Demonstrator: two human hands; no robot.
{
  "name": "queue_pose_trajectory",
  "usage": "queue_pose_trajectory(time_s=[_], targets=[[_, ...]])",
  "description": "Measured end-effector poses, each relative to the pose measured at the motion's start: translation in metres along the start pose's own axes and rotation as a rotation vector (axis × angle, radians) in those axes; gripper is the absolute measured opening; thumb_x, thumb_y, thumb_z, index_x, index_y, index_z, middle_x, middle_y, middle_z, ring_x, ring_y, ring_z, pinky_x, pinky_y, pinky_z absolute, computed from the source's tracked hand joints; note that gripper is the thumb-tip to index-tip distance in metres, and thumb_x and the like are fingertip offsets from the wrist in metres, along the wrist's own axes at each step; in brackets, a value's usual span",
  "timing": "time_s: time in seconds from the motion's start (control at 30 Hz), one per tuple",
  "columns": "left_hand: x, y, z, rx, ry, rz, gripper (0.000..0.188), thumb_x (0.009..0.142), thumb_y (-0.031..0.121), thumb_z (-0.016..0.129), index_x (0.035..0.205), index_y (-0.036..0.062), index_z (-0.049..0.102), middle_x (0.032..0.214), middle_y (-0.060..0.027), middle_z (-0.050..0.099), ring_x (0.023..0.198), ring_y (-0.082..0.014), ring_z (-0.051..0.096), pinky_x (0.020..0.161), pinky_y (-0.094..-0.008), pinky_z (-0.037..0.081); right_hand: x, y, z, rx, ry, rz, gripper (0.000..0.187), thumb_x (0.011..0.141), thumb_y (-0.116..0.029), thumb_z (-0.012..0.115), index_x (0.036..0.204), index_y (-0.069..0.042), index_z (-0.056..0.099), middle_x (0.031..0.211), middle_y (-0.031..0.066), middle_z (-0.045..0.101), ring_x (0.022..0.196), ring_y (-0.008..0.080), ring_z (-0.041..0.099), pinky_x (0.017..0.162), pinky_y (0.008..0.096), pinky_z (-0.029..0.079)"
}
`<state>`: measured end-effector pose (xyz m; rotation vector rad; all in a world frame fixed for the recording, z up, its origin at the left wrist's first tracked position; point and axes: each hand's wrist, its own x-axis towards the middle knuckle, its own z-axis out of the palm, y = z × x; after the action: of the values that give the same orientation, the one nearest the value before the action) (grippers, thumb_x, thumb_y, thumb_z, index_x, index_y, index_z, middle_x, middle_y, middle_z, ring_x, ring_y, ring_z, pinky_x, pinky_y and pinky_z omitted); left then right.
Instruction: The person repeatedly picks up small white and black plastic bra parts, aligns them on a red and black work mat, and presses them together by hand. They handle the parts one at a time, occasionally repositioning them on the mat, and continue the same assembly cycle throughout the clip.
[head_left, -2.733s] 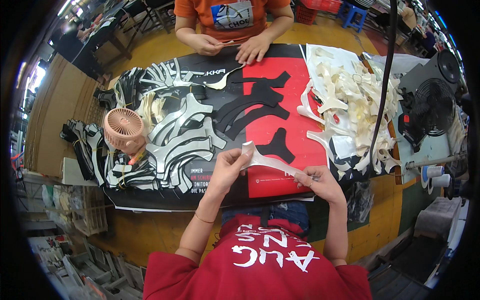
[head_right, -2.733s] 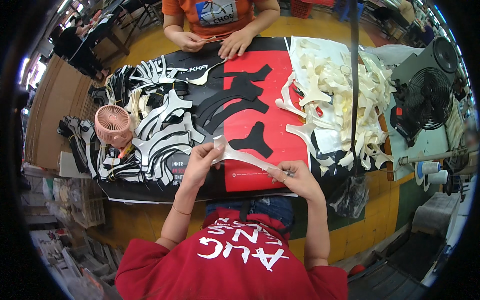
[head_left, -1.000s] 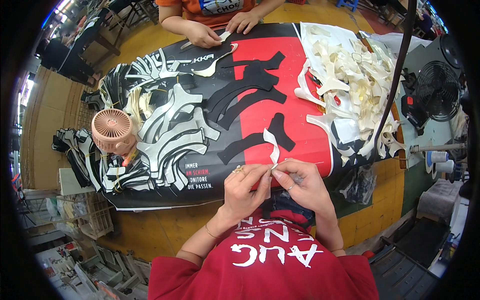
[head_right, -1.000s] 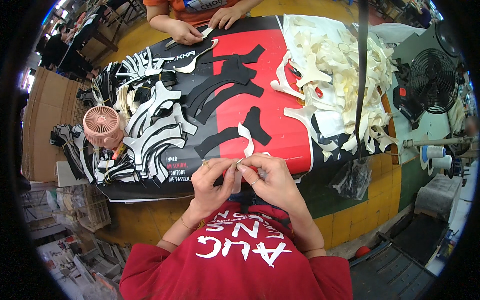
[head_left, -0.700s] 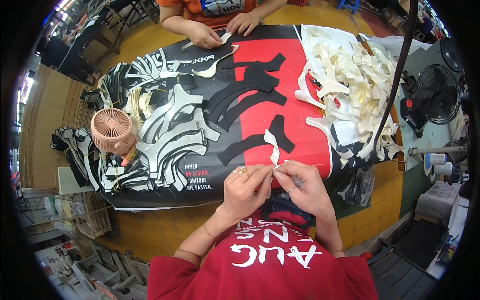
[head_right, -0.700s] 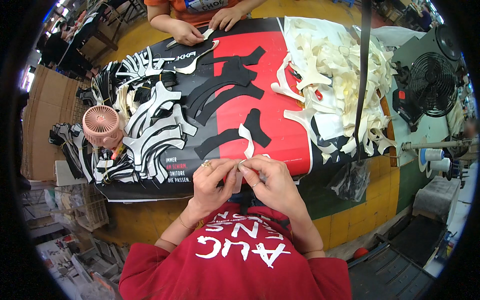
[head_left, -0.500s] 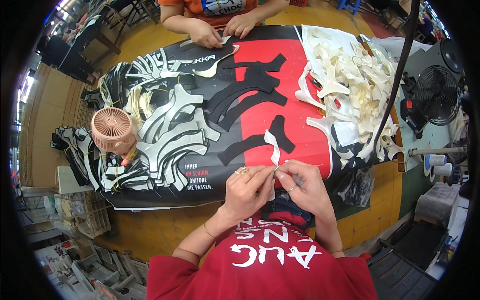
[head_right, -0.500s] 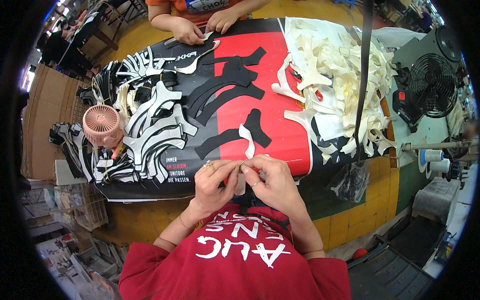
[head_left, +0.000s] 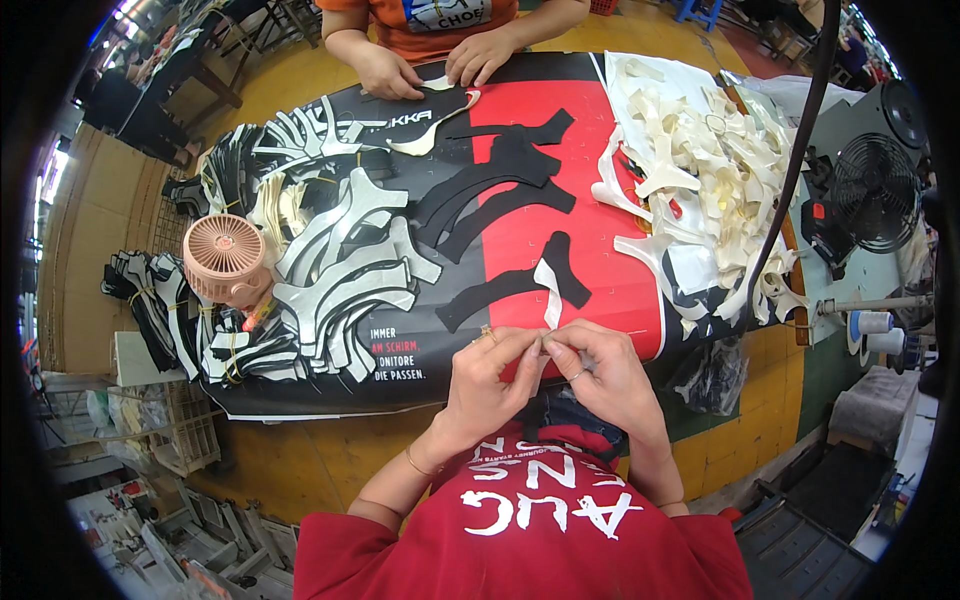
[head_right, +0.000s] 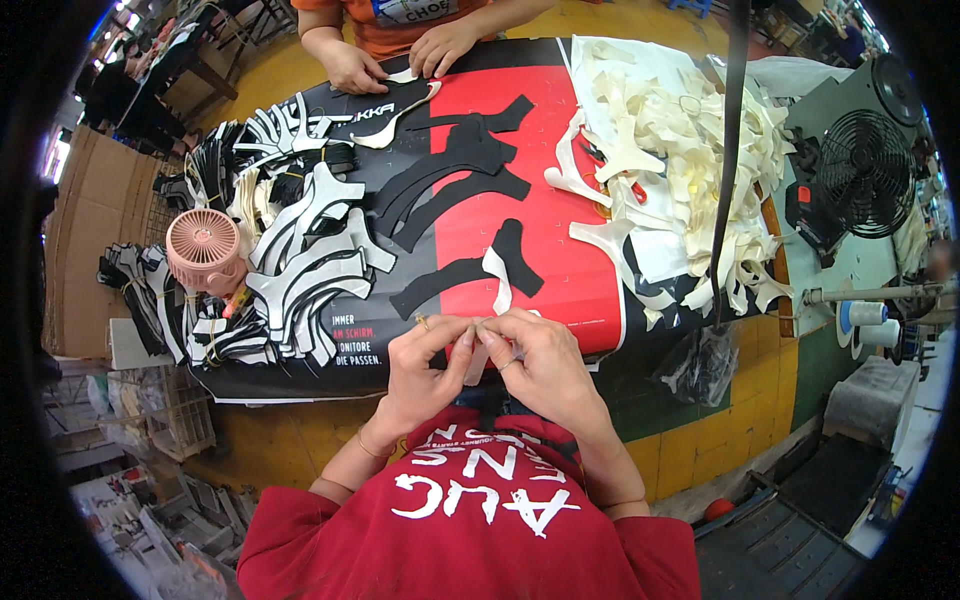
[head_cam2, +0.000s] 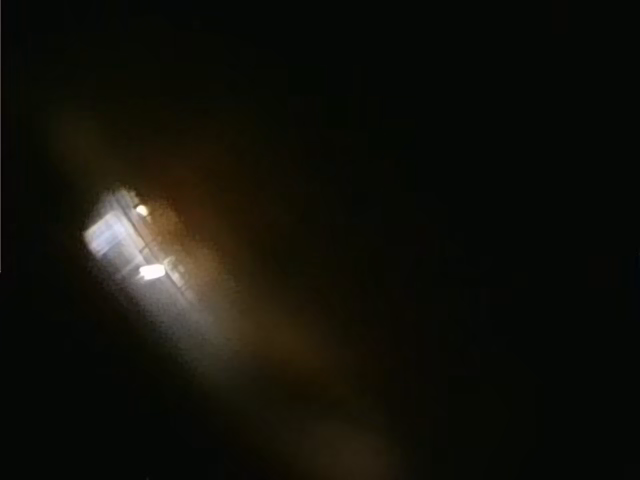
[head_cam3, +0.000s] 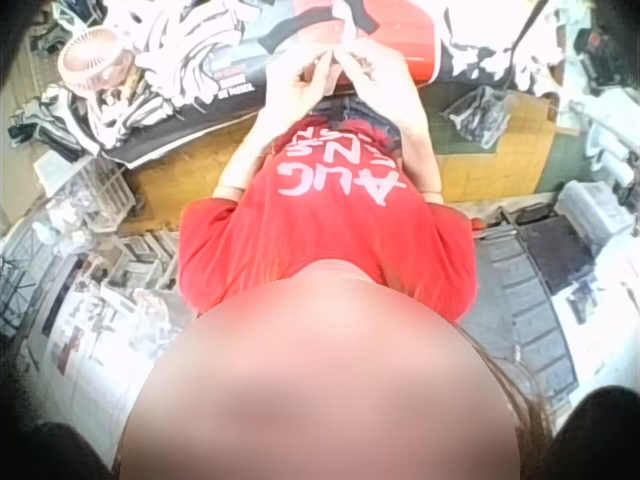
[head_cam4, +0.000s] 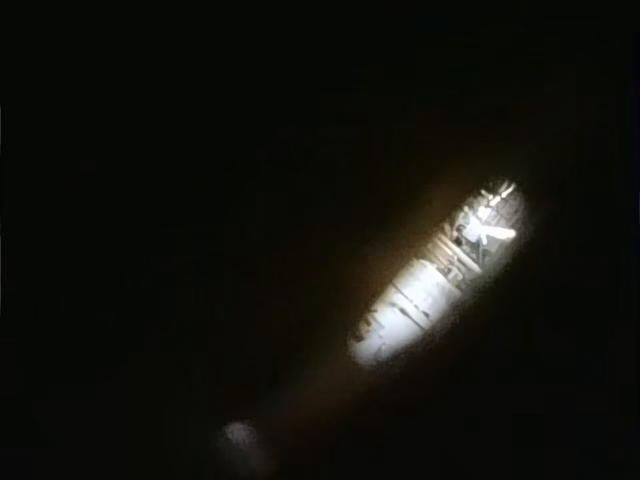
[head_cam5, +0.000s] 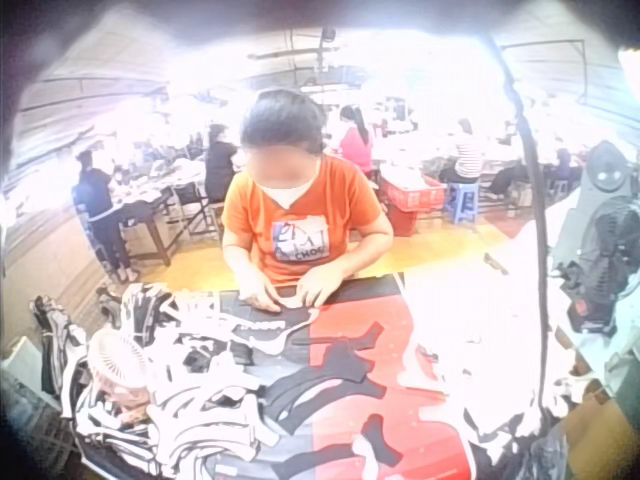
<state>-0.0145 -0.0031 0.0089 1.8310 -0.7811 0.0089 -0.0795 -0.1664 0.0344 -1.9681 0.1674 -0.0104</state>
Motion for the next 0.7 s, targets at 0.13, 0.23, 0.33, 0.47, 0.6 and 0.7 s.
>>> queue_pose_trajectory(time_s=[0.13, 0.23, 0.33, 0.47, 0.6, 0.7], targets=[[0.000, -0.001, 0.000, 0.189, -0.036, 0.148, 0.021, 0.082, 0.001, 0.072, 0.103, -0.0001, 0.070, 0.084, -0.0111, 0.069, 0.070, -0.0278, 0.067, 0.066, -0.0365, 0.053, 0.000, 0.000, -0.002, -0.027, 0.013, -0.019, 0.017, 0.097, -0.010, 0.064, 0.099, 0.005, 0.069, 0.085, 0.0131, 0.068, 0.070, 0.0203, 0.064, 0.063, 0.0305, 0.049], [0.001, -0.005, -0.005, 0.204, -0.091, 0.200, 0.025, 0.080, 0.001, 0.073, 0.106, 0.0010, 0.070, 0.085, -0.0101, 0.069, 0.071, -0.0270, 0.067, 0.067, -0.0367, 0.053, 0.000, 0.002, -0.003, -0.042, 0.004, -0.012, 0.017, 0.096, -0.011, 0.065, 0.096, 0.006, 0.069, 0.083, 0.0126, 0.068, 0.068, 0.0189, 0.064, 0.062, 0.0299, 0.048], [0.001, -0.009, -0.007, 0.184, -0.129, 0.205, 0.026, 0.080, 0.001, 0.073, 0.106, 0.0013, 0.070, 0.086, -0.0099, 0.069, 0.073, -0.0268, 0.067, 0.068, -0.0367, 0.053, 0.000, 0.005, -0.002, -0.022, 0.016, 0.043, 0.020, 0.094, -0.015, 0.068, 0.093, 0.005, 0.069, 0.079, 0.0115, 0.067, 0.067, 0.0160, 0.063, 0.060, 0.0292, 0.049], [0.003, -0.008, -0.001, 0.091, -0.084, 0.131, 0.023, 0.081, 0.000, 0.071, 0.104, 0.0006, 0.071, 0.087, -0.0109, 0.070, 0.074, -0.0276, 0.068, 0.069, -0.0363, 0.053, 0.004, 0.011, 0.004, 0.083, 0.102, 0.001, 0.029, 0.091, -0.024, 0.072, 0.089, 0.005, 0.069, 0.077, 0.0097, 0.068, 0.067, 0.0133, 0.063, 0.060, 0.0284, 0.049], [0.006, -0.004, 0.000, -0.020, -0.033, -0.010, 0.017, 0.085, -0.001, 0.069, 0.101, -0.0015, 0.071, 0.087, -0.0134, 0.071, 0.075, -0.0285, 0.070, 0.070, -0.0352, 0.054, 0.008, 0.016, 0.006, 0.163, 0.117, -0.022, 0.034, 0.092, -0.028, 0.071, 0.089, 0.005, 0.069, 0.079, 0.0098, 0.069, 0.071, 0.0143, 0.065, 0.063, 0.0283, 0.050], [0.008, -0.003, -0.001, -0.086, -0.030, -0.102, 0.014, 0.087, -0.001, 0.067, 0.101, -0.0030, 0.071, 0.088, -0.0149, 0.072, 0.077, -0.0277, 0.072, 0.070, -0.0343, 0.055, 0.012, 0.017, 0.005, 0.166, 0.121, -0.074, 0.031, 0.091, -0.026, 0.070, 0.090, 0.005, 0.070, 0.081, 0.0111, 0.069, 0.072, 0.0172, 0.066, 0.064, 0.0297, 0.051]])
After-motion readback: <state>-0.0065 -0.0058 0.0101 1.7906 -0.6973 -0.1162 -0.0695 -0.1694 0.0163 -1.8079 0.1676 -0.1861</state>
